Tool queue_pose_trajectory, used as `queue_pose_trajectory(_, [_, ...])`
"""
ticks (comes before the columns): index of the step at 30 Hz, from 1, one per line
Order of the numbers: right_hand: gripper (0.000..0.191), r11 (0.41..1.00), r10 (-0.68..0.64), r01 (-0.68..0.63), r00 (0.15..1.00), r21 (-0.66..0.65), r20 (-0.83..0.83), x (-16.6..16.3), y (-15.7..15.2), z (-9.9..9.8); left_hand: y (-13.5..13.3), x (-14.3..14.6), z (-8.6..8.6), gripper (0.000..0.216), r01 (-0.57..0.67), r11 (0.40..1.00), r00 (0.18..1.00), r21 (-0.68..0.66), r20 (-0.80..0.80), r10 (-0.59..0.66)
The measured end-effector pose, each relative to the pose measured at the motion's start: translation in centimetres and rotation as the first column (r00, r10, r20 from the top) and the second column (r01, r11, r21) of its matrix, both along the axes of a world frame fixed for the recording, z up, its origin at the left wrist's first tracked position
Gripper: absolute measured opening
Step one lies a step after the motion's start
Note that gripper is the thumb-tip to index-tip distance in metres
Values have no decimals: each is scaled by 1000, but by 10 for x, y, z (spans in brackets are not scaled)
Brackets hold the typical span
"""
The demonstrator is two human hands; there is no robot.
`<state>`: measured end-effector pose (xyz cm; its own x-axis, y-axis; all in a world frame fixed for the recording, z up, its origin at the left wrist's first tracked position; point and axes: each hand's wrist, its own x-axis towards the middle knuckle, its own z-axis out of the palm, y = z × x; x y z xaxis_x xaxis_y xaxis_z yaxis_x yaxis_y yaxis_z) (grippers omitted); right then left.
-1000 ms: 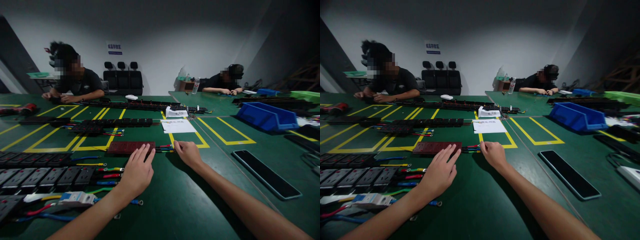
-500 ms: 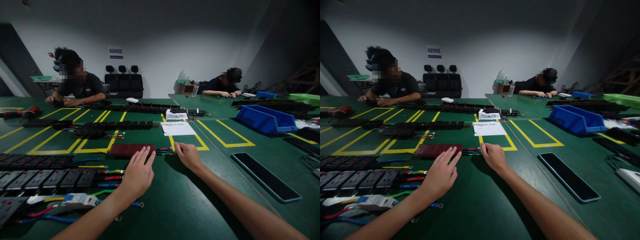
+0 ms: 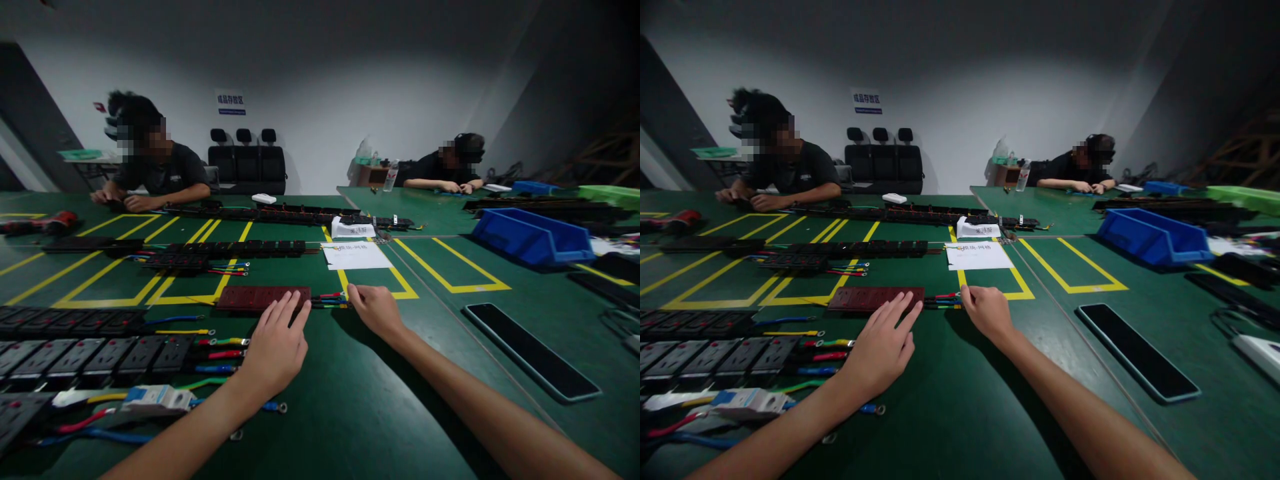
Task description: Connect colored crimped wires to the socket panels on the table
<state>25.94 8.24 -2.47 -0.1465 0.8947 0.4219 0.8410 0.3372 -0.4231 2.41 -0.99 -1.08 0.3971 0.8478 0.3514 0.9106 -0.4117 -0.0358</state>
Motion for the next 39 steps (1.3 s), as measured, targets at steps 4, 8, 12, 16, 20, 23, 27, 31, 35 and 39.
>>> queue_pose_trajectory(4, [58,999,-24,25,1000,-28,14,0,0,1,0,1,1,58,-4,1000,1000,4,8,4])
queue_pose_trajectory(8, [57,998,-48,49,999,-39,12,0,0,2,0,0,0,58,7,1000,1000,9,30,-7])
queue_pose_trajectory(12, [56,998,-54,53,998,-33,-15,0,0,3,0,0,0,57,5,1000,999,1,33,-5])
queue_pose_trajectory(16, [58,998,-58,57,998,-5,-14,0,-1,2,0,-1,-1,57,12,1000,999,9,47,-12])
queue_pose_trajectory(20, [56,999,-49,49,998,-1,-28,0,-1,3,0,-1,-2,59,11,1000,999,7,48,-11])
queue_pose_trajectory(23, [56,998,-56,55,998,-27,-34,-1,-1,3,0,0,-3,59,2,1000,1000,0,31,-2])
queue_pose_trajectory(27, [56,998,-45,42,997,-54,-64,0,-1,2,1,0,-3,58,1,1000,1000,1,27,-1])
queue_pose_trajectory(31, [57,998,47,-51,992,-29,-121,2,1,0,0,0,-2,58,-1,1000,1000,5,28,1])
queue_pose_trajectory(35, [57,997,76,-77,989,-2,-126,2,1,1,0,-1,-2,58,7,1000,999,10,40,-8])
queue_pose_trajectory(39, [57,998,69,-70,993,-6,-96,1,0,1,0,-1,-3,57,4,1000,999,10,35,-4])
